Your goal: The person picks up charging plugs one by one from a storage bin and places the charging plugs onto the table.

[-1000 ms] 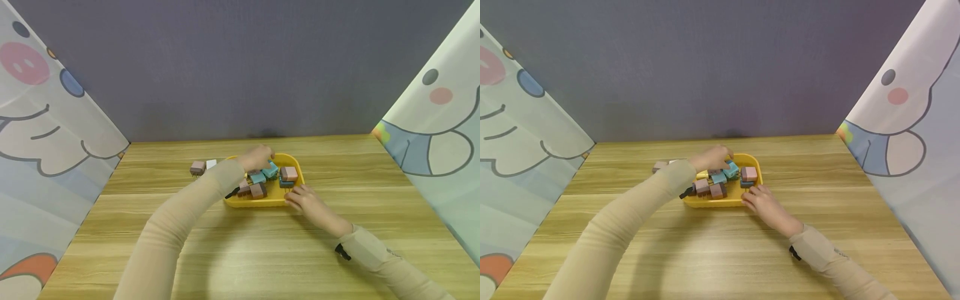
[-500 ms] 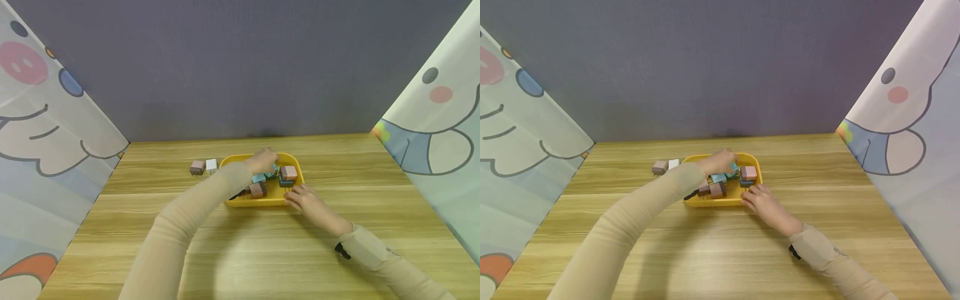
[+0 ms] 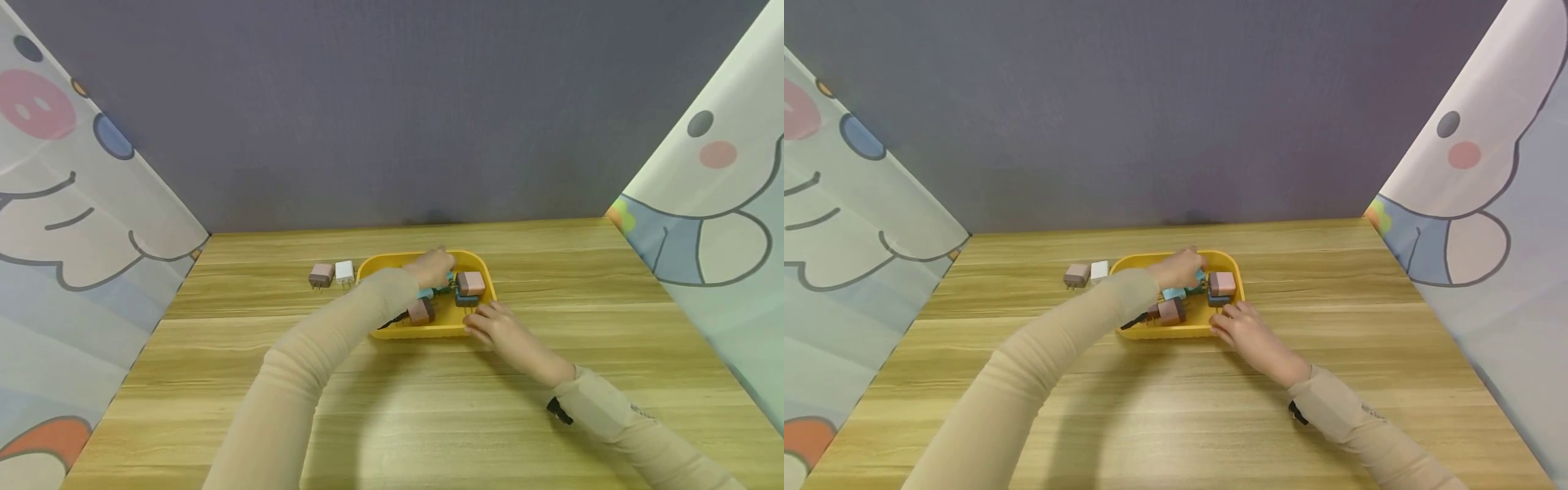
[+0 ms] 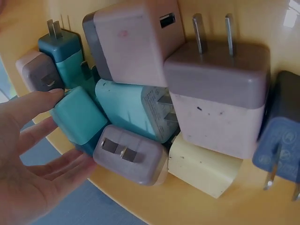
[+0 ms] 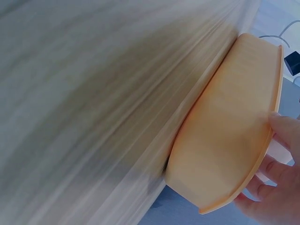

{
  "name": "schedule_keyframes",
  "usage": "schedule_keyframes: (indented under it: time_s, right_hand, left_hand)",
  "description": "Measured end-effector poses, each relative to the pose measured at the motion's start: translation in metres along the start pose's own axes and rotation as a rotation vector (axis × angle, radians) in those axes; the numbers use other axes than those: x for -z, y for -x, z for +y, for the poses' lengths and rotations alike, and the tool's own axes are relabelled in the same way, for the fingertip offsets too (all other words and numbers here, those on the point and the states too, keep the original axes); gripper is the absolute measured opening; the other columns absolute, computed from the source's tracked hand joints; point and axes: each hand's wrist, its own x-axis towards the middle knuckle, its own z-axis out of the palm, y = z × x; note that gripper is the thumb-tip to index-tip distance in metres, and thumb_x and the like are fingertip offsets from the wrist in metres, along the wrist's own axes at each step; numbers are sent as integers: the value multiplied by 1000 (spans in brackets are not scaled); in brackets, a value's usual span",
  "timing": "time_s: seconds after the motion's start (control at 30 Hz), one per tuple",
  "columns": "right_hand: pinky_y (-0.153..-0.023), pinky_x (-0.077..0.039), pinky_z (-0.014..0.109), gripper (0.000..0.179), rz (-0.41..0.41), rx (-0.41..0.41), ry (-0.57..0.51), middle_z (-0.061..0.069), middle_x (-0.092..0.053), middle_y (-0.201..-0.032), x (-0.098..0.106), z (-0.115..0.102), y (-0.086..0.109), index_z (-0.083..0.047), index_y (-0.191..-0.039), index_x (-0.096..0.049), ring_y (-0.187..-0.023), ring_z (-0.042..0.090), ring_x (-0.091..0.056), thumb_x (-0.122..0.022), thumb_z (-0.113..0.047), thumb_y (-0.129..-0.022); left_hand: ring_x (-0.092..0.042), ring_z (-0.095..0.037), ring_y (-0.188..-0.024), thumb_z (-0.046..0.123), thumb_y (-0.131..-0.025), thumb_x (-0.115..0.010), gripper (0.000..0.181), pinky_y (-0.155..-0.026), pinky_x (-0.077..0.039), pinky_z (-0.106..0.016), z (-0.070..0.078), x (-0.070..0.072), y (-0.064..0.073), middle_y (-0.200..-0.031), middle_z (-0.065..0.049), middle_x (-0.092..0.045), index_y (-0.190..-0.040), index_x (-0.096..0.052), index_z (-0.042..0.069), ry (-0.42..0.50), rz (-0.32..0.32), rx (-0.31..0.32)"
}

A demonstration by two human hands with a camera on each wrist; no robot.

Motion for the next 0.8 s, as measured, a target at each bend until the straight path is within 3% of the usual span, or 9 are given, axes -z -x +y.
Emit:
schedule_keyframes:
  time_s: [0.47, 0.8]
  right_hand:
    - [-71, -42, 37, 12, -8, -13, -7, 0, -55, -79, 0, -1, -1, -5, -87, -65, -74, 14, -47, -66, -8, -76]
    - [-73, -42, 39, 13, -11, -17, -11, 1, -55, -80, 0, -2, -1, -5, -87, -65, -74, 15, -47, -67, -7, -75]
  left_hand:
    - [-52, -14, -87, 15, -84, -60, 24, -68, -44, -22, -1, -3, -4, -117, -7, -47, -108, -58, 12, -13, 10, 16]
    - [-50, -14, -85, 14, -84, -59, 23, -67, -44, -22, 0, 1, -1, -108, -6, -48, -107, -58, 10, 11, 4, 10]
